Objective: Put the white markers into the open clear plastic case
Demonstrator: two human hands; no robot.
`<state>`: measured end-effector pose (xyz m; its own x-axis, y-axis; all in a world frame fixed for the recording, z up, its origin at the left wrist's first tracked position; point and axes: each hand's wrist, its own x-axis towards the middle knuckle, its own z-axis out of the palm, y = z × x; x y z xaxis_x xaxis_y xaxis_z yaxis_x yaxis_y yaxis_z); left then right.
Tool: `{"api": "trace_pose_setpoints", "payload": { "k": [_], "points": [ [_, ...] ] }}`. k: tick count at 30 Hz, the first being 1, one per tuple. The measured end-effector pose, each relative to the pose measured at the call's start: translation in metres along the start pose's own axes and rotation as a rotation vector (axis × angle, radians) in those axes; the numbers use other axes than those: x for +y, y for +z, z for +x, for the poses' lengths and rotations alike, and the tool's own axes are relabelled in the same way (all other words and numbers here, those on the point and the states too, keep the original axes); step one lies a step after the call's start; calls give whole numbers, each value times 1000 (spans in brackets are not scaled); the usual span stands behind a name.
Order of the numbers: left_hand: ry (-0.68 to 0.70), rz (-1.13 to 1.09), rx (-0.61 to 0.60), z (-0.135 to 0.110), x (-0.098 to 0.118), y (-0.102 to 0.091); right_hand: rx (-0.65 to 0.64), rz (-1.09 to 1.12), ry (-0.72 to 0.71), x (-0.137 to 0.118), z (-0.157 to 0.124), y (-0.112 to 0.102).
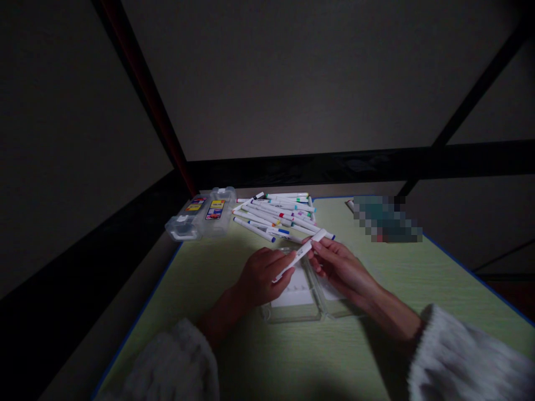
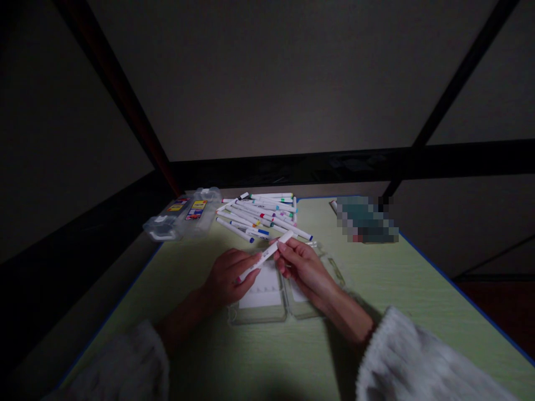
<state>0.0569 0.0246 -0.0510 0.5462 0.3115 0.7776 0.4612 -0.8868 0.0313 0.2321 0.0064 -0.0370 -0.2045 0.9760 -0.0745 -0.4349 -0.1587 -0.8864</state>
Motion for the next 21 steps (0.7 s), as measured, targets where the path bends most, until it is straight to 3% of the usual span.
{"api": "trace_pose_setpoints", "payload": {
  "k": [10,21],
  "points": [
    [25,-27,-8,0,-1,-1,35,24,-93,-1,1,-2],
    [10,-81,1,0,-2,-4,173,54,-108,-1,5,-8]
  ]
}}
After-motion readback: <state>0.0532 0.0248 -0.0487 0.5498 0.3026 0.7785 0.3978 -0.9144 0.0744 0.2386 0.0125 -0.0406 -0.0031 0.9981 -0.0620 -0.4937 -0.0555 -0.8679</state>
